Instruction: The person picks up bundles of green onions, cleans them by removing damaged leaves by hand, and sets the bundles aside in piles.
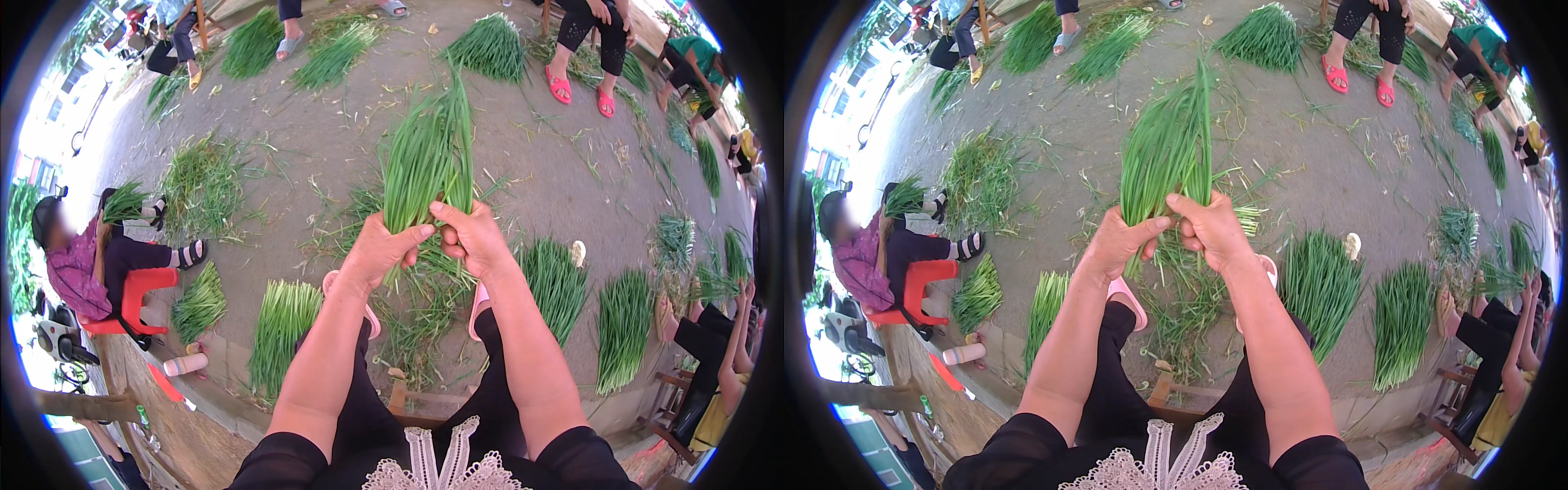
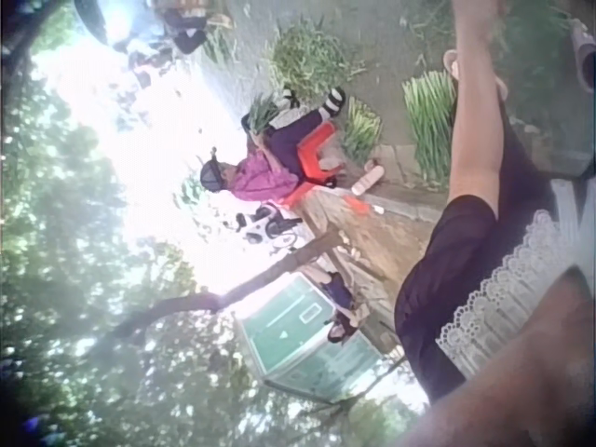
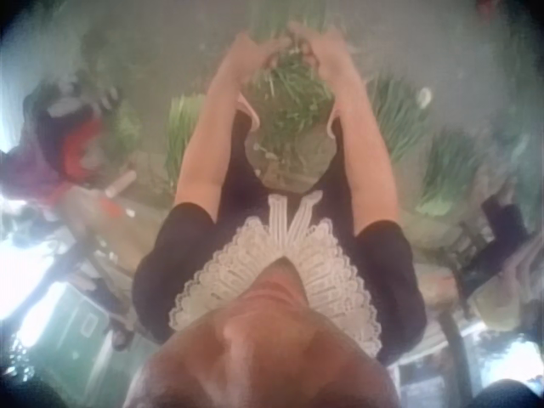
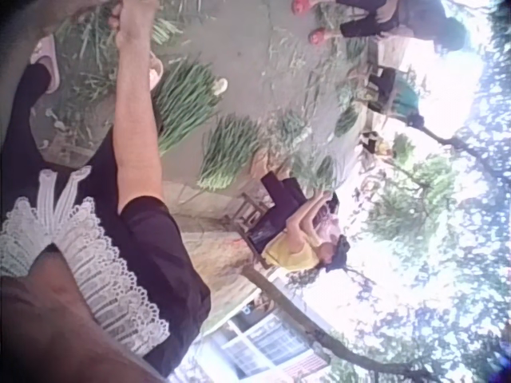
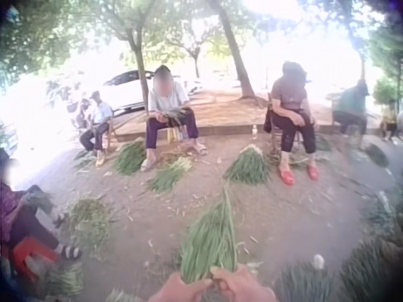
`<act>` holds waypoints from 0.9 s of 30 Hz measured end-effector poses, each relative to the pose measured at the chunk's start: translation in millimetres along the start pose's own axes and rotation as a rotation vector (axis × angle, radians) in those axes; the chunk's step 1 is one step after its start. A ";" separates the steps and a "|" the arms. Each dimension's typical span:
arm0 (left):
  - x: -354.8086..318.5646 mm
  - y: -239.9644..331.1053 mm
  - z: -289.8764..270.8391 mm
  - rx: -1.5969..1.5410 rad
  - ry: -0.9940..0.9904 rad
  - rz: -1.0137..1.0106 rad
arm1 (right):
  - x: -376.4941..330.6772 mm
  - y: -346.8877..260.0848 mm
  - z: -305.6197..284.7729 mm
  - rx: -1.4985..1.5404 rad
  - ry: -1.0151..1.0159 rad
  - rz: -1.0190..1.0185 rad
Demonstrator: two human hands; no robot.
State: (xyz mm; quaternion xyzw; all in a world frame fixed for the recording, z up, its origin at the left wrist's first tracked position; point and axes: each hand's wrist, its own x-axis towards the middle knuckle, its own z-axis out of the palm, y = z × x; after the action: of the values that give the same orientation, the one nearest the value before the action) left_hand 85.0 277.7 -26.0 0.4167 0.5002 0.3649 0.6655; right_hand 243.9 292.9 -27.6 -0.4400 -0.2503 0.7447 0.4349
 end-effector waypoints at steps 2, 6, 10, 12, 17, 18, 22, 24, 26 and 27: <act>-0.5 2.6 -2.0 -0.044 0.034 -0.025 | -1.2 -4.2 1.5 0.054 0.025 -0.017; 1.9 0.3 -6.3 -0.129 0.070 -0.030 | -1.1 -4.0 -5.4 0.040 0.004 -0.044; 5.6 -0.9 -7.8 -0.186 0.128 -0.006 | -0.7 -2.6 -5.7 0.042 0.036 -0.077; 6.3 -2.4 -13.2 -0.231 0.188 -0.021 | -1.3 -4.8 -2.2 0.054 0.069 -0.106; 8.6 -2.6 -32.3 -0.353 0.305 -0.024 | -5.1 -25.9 -22.2 0.119 0.179 -0.245; 7.6 -2.2 -36.9 -0.340 0.320 -0.014 | -6.1 -31.3 -29.9 0.131 0.214 -0.285; 3.5 -6.4 -53.1 -0.277 0.417 0.059 | -12.2 -48.4 -60.8 0.061 0.376 -0.418; 3.0 -4.5 -56.8 -0.234 0.443 0.077 | -16.7 -52.8 -73.1 0.083 0.398 -0.457; 0.6 -1.4 -56.9 -0.222 0.437 0.080 | -20.5 -51.5 -75.8 0.095 0.327 -0.408; -0.3 0.1 -56.2 -0.182 0.448 0.067 | -22.8 -50.6 -73.3 0.109 0.289 -0.379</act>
State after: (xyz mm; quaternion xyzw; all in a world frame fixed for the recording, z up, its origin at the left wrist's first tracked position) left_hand 30.4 288.1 -34.4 0.2801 0.5864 0.5136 0.5603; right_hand 334.9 297.5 -15.1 -0.4631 -0.2233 0.5914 0.6212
